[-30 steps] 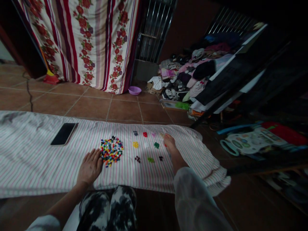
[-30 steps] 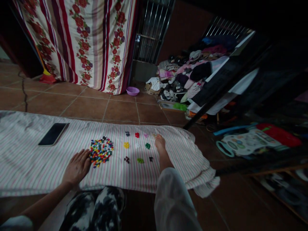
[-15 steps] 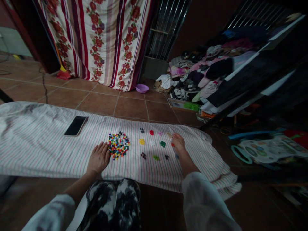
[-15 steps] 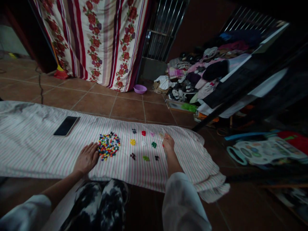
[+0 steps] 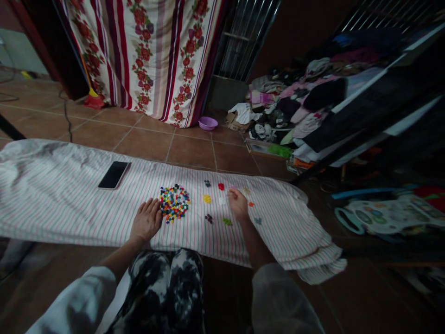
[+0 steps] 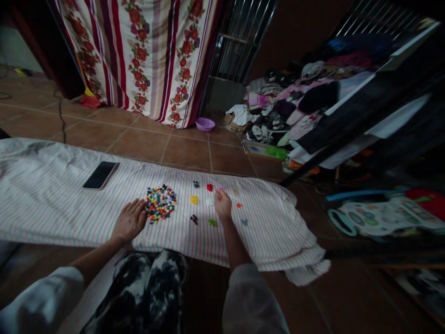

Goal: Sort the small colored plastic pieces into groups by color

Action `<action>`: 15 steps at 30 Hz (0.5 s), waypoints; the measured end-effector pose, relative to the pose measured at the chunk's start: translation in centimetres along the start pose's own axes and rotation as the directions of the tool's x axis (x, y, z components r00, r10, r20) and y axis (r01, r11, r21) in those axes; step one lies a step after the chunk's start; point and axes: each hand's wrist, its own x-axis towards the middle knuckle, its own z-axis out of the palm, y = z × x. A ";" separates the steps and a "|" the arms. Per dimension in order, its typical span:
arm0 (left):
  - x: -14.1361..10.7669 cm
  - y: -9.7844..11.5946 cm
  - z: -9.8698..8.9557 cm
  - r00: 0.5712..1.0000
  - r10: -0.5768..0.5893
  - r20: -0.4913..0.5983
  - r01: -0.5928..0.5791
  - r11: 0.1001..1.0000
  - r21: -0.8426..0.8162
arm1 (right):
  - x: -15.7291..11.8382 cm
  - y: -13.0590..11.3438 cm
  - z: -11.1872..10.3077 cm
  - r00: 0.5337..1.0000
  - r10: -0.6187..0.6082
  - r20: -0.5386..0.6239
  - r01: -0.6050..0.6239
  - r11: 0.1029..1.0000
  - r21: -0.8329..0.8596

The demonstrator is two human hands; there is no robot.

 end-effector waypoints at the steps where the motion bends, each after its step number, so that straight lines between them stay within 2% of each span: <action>1: 0.0 0.0 0.0 1.000 0.000 0.000 0.000 1.000 0.002 | -0.9 -0.8 1.0 0.999 -0.006 0.051 0.004 0.999 0.041; 4: 0.0 0.0 0.0 1.000 0.002 -0.007 -0.002 1.000 0.009 | -3.9 -3.3 4.2 0.979 -0.094 0.183 0.075 0.991 0.107; 7: 0.1 0.1 -0.1 1.000 0.004 -0.013 -0.004 1.000 0.015 | -6.5 -5.5 7.3 0.938 -0.194 0.288 0.184 0.981 0.064; 11: 0.1 0.1 -0.1 1.000 0.004 -0.005 -0.004 1.000 0.018 | -8.6 -7.4 10.2 0.934 -0.133 0.332 0.190 0.971 -0.143; 15: 0.1 0.0 0.0 1.000 0.002 -0.001 -0.002 1.000 0.005 | -9.4 -8.1 11.1 0.944 -0.092 0.316 0.176 0.952 -0.250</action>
